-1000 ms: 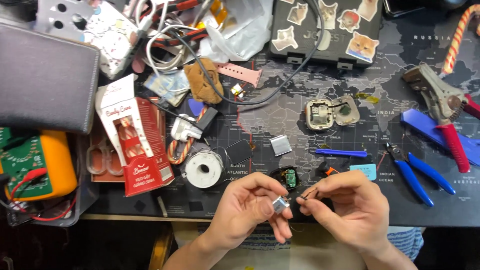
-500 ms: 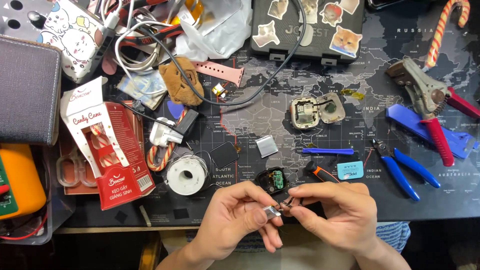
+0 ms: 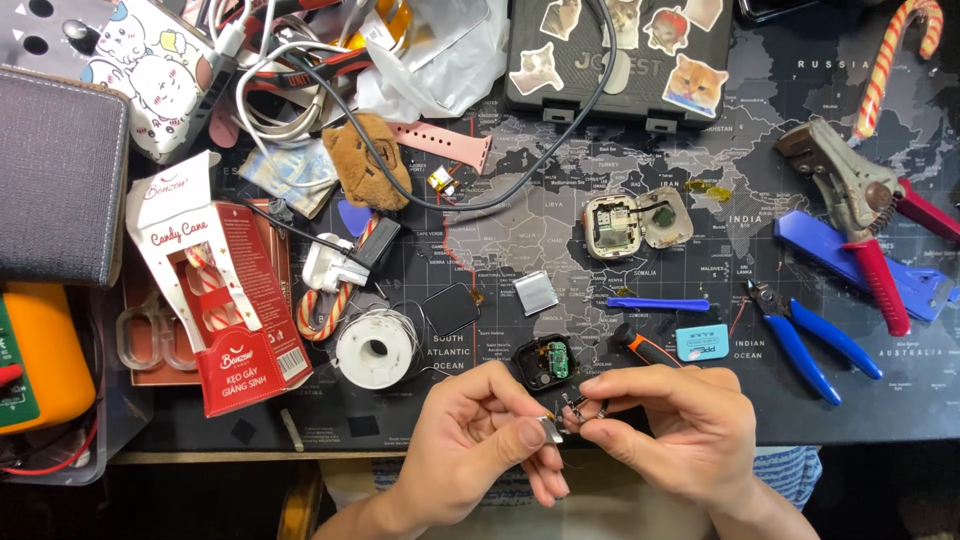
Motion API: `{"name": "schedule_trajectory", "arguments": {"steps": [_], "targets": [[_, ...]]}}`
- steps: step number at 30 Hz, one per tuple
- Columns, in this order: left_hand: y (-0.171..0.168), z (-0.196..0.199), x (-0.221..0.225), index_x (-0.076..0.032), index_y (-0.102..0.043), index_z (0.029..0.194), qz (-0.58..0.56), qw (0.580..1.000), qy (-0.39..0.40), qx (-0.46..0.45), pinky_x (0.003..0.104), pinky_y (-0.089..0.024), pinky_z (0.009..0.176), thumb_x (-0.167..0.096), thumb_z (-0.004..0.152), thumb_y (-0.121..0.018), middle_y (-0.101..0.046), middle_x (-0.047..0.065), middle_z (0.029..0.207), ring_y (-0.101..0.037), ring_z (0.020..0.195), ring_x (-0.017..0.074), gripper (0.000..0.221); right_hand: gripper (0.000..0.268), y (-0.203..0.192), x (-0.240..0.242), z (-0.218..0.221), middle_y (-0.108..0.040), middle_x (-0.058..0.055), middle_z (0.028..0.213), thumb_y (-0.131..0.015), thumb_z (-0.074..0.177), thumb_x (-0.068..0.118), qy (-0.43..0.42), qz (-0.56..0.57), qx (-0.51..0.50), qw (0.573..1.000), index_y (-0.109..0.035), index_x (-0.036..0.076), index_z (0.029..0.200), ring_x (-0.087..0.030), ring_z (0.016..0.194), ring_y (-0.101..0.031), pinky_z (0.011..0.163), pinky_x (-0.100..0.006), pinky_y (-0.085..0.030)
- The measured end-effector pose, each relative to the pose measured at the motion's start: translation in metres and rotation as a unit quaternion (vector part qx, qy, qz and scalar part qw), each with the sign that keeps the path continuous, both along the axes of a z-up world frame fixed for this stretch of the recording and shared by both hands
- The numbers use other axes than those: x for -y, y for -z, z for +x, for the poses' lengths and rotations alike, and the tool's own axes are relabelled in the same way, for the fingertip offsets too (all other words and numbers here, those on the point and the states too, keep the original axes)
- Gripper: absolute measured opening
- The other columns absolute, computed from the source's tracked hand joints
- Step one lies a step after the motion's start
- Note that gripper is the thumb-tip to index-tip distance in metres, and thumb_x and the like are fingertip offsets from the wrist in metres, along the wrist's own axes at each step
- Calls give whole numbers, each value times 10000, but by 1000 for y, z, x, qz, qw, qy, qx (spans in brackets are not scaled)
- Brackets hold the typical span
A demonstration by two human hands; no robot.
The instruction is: Soldering wires to a small electronic circuit board on a workbench
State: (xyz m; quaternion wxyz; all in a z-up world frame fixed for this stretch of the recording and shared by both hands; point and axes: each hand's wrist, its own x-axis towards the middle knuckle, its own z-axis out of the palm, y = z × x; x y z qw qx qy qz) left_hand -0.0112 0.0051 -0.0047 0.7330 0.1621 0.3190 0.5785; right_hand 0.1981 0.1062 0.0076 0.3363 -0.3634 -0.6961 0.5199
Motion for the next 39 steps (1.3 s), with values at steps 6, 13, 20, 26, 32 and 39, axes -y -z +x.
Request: {"name": "schedule_trajectory", "arguments": {"steps": [6, 13, 20, 26, 32, 39], "targets": [[0, 1, 1, 43, -543, 1087, 5, 1000, -7, 5, 462, -677, 575, -50, 1109, -680, -707, 329, 826, -777, 715, 451, 166, 311, 2, 0, 1, -888, -66, 852, -930, 789, 134, -8, -2, -10, 1000, -809, 19, 1052, -105, 731, -894, 712, -165, -747], [1, 1, 2, 37, -515, 1074, -6, 1000, -3, 19, 466, -675, 585, -38, 1110, -682, -707, 319, 830, -774, 721, 438, 186, 297, 3, 2, 1, -880, -49, 815, -935, 773, 175, 5, 15, 6, 1000, -805, 56, 1012, -95, 696, -892, 646, -151, -723], [1, 2, 5, 31, -512, 1081, -8, 1000, -9, 21, 452, -665, 582, -37, 1099, -705, -714, 323, 831, -760, 697, 439, 206, 335, 7, 5, 4, -888, -64, 875, -957, 740, 172, 6, 7, -5, 1000, -797, 50, 1007, -110, 723, -910, 656, -158, -736], [0, 2, 4, 22, -507, 1084, 1, 1000, -9, 16, 433, -662, 585, -51, 1099, -712, -712, 321, 831, -760, 705, 428, 218, 337, 5, 7, 3, -875, -79, 846, -959, 731, 128, 13, -6, -11, 1000, -783, 59, 1010, -126, 727, -915, 654, -176, -771], [-1, 3, 4, 32, -519, 1095, 4, 1000, -4, 9, 432, -663, 589, -56, 1105, -706, -721, 322, 842, -768, 714, 420, 206, 331, 4, 7, 1, -882, -116, 865, -946, 747, 97, 2, -17, -40, 999, -771, 19, 1017, -160, 755, -926, 691, -205, -784], [1, 5, 4, 26, -535, 1097, 24, 999, -24, 4, 411, -656, 589, -61, 1091, -730, -713, 303, 849, -765, 727, 388, 213, 317, 5, 10, -1, -869, -125, 814, -937, 753, 92, 9, -25, -47, 999, -766, 17, 1009, -171, 719, -921, 679, -219, -787]]}}
